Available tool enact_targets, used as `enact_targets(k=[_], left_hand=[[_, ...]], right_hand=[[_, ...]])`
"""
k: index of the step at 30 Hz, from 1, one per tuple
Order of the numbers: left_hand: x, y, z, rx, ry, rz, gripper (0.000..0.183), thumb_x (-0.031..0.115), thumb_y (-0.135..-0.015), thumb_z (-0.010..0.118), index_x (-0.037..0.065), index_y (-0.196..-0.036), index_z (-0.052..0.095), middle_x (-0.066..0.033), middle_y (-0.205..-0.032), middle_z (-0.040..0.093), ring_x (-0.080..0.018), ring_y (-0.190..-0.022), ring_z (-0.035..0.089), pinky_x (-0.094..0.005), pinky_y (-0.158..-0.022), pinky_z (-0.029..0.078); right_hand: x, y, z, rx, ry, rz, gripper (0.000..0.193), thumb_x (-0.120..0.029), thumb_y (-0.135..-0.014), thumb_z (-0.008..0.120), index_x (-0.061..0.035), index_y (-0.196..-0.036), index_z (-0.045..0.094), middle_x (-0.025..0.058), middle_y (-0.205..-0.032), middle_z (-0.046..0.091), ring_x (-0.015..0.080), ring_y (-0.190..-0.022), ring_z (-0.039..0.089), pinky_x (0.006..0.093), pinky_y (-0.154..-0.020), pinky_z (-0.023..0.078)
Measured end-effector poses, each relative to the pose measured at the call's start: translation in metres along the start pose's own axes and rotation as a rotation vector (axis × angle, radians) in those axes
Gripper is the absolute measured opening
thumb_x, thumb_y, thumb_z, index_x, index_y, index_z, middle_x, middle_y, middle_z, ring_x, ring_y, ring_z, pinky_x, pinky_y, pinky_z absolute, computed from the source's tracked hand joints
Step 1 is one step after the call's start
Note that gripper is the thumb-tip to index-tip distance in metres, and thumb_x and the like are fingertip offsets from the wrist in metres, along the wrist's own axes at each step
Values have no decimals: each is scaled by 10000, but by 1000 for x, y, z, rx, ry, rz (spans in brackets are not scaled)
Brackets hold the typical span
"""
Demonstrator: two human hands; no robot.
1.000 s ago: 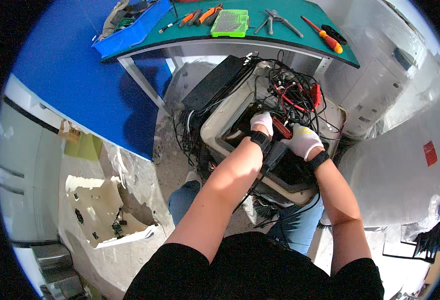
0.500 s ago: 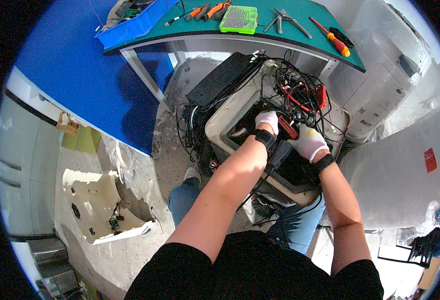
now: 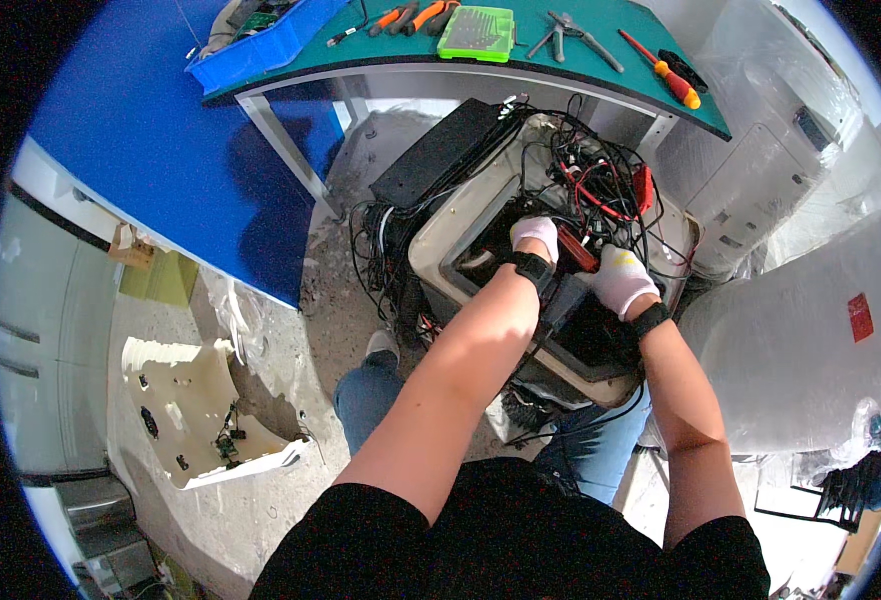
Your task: Repairing or inspecting internal wiring and electronic components of an appliance unit.
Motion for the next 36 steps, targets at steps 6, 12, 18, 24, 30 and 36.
enact_targets(k=[6, 12, 18, 24, 30, 36], left_hand=[[-2, 3, 0, 32, 31, -19, 380, 148, -571, 768, 75, -934, 684, -138, -1023, 666, -283, -970, 640, -376, -802, 537], [-2, 1, 4, 11, 61, 4, 349, 163, -615, 745, 68, -943, 676, -150, -1022, 661, -303, -971, 633, -378, -811, 528], [-4, -3, 5, 88, 127, 17, 300, 162, -689, 677, 56, -969, 662, -166, -1030, 651, -316, -976, 620, -388, -836, 508], [-13, -10, 12, 30, 187, -3, 373, 148, -673, 688, 49, -1029, 635, -175, -1059, 637, -323, -984, 613, -391, -838, 506], [-9, -5, 5, 20, 173, 35, 489, 142, -644, 723, 53, -1109, 602, -162, -1124, 616, -313, -1047, 588, -380, -871, 498], [-10, 2, 7, -89, 112, -16, 627, 163, -568, 790, 73, -1154, 586, -144, -1197, 589, -278, -1095, 576, -358, -911, 487]], right_hand=[[0, 5, -6, -43, 54, 58, 517, -439, -740, 711, 22, -943, 594, 222, -876, 650, 385, -876, 624, 417, -757, 503], [7, 11, -3, 0, 101, 12, 501, -381, -733, 733, 26, -977, 574, 230, -918, 643, 379, -908, 619, 410, -772, 504], [14, 6, -3, 72, 19, 13, 482, -346, -717, 742, 54, -918, 563, 257, -908, 626, 404, -887, 604, 420, -768, 488], [15, 6, -4, 42, -3, 25, 528, -428, -710, 702, 72, -856, 615, 264, -832, 626, 394, -845, 615, 419, -741, 488], [26, 7, 12, -72, -178, 19, 519, -432, -767, 660, 66, -901, 611, 234, -832, 645, 360, -820, 633, 403, -758, 484], [34, 14, 38, -257, -911, 165, 480, -403, -937, 463, 52, -900, 611, 121, -697, 634, 178, -591, 611, 330, -587, 472]])
Point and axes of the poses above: each hand's wrist, its own y-axis away from the middle knuckle, its own z-axis out of the palm, x = y × z, the point moved 9 cm from there along -y, towards the middle knuckle
